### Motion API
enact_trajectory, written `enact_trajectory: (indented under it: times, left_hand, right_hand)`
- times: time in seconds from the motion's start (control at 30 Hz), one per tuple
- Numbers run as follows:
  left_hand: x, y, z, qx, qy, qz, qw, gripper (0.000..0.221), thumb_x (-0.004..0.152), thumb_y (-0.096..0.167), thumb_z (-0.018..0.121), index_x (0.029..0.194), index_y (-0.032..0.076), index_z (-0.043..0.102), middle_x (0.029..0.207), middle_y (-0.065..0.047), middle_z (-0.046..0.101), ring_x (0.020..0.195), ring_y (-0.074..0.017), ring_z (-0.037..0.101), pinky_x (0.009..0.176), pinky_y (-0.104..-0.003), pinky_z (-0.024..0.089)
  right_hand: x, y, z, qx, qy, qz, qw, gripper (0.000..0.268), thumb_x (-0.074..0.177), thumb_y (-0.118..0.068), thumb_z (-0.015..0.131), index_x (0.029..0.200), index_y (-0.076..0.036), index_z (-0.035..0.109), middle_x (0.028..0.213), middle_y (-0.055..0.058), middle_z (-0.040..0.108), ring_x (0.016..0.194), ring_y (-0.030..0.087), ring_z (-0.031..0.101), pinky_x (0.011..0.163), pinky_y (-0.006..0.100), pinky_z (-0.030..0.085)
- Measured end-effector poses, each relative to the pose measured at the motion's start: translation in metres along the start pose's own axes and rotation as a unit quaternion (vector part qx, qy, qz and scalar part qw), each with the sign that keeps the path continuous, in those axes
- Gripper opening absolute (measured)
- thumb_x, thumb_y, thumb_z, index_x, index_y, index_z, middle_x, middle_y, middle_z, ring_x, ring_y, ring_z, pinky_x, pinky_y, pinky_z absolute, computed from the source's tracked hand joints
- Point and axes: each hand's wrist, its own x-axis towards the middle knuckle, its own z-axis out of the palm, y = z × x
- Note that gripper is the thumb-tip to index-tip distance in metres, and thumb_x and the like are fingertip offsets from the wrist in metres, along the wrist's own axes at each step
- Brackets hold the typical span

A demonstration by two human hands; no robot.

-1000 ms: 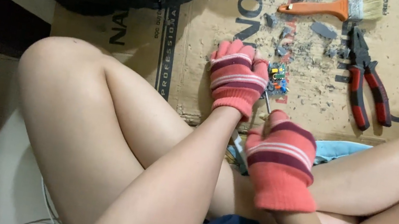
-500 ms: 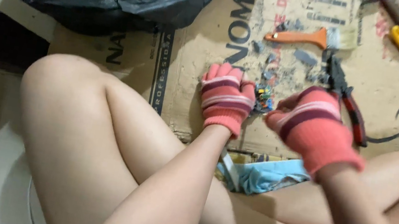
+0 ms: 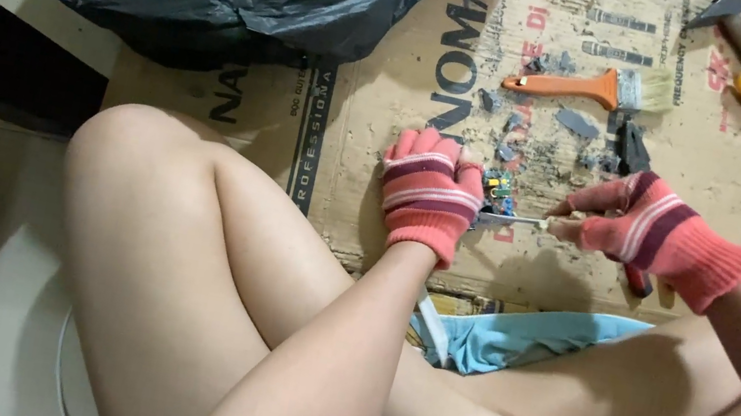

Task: The person sits cross-legged on the floor and uses a screwdriver to remove screws from a small circuit board. They then use pliers to pull off components and place them into a black plastic bag. The person repeats this process with multiple components.

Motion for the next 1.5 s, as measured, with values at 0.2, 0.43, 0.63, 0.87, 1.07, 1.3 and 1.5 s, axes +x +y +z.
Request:
enact_trajectory:
  times: [0.2,0.43,0.63,0.87,1.07,1.3,1.5]
  left_hand:
    - [0.000,0.004,-0.004,-0.007,0.012,0.011,1.000,0.011,0.075,0.020,0.068,0.076,0.010,0.067,0.088,-0.009,0.065,0.090,-0.0294,0.056,0.092,-0.041,0.045]
    - [-0.001,0.001,-0.002,0.008,0.009,0.005,1.000,0.014,0.081,0.022,0.064,0.078,0.009,0.070,0.091,-0.008,0.066,0.093,-0.0288,0.055,0.097,-0.041,0.042]
    - [0.003,-0.002,-0.014,-0.048,-0.060,-0.002,0.997,0.015,0.078,0.025,0.069,0.084,0.011,0.072,0.104,-0.009,0.066,0.104,-0.0307,0.054,0.098,-0.041,0.041]
    - [0.001,0.003,-0.053,0.169,-0.258,0.122,0.943,0.079,0.069,0.054,0.078,0.125,0.001,0.059,0.125,-0.021,0.049,0.113,-0.0393,0.044,0.106,-0.047,0.033]
    - [-0.006,-0.009,-0.037,0.225,-0.250,0.157,0.929,0.079,0.066,0.046,0.081,0.129,0.005,0.056,0.137,-0.022,0.045,0.123,-0.0402,0.041,0.110,-0.048,0.030]
    - [-0.010,-0.011,-0.029,0.233,-0.224,0.129,0.938,0.070,0.065,0.030,0.078,0.125,0.003,0.055,0.128,-0.023,0.049,0.116,-0.0394,0.046,0.107,-0.048,0.035]
    - [-0.018,-0.006,-0.035,0.238,-0.187,0.151,0.941,0.074,0.067,0.033,0.080,0.129,0.002,0.053,0.121,-0.020,0.058,0.111,-0.0370,0.053,0.105,-0.046,0.039]
  right_hand:
    - [0.014,0.020,0.010,-0.060,-0.003,0.006,0.998,0.037,0.079,-0.003,0.079,0.116,-0.003,0.080,0.086,0.015,0.075,0.072,0.025,0.063,0.067,0.035,0.050]
    - [-0.029,0.020,0.012,-0.044,0.073,-0.019,0.996,0.035,0.082,-0.019,0.080,0.114,-0.004,0.078,0.110,0.010,0.078,0.091,0.023,0.071,0.086,0.034,0.057]
    - [-0.024,0.050,-0.010,-0.418,0.194,0.031,0.887,0.048,0.098,-0.053,0.053,0.122,-0.015,0.072,0.105,0.014,0.079,0.081,0.034,0.074,0.074,0.044,0.061]
    - [-0.009,0.051,-0.019,-0.344,0.147,0.063,0.925,0.049,0.096,-0.053,0.056,0.118,-0.013,0.073,0.094,0.014,0.081,0.083,0.035,0.074,0.079,0.044,0.056]
    - [0.000,0.063,-0.022,-0.292,0.152,0.004,0.944,0.040,0.086,-0.041,0.064,0.094,-0.006,0.081,0.085,0.014,0.078,0.077,0.033,0.068,0.076,0.041,0.054]
    - [-0.008,0.073,-0.018,-0.362,0.332,-0.139,0.860,0.066,0.077,-0.050,0.072,0.133,-0.018,0.063,0.125,0.021,0.060,0.105,0.039,0.061,0.092,0.049,0.051]
    - [-0.046,0.056,0.002,-0.329,0.424,-0.397,0.744,0.096,0.074,-0.039,0.067,0.162,-0.021,0.033,0.153,0.027,0.039,0.121,0.044,0.049,0.098,0.057,0.040]
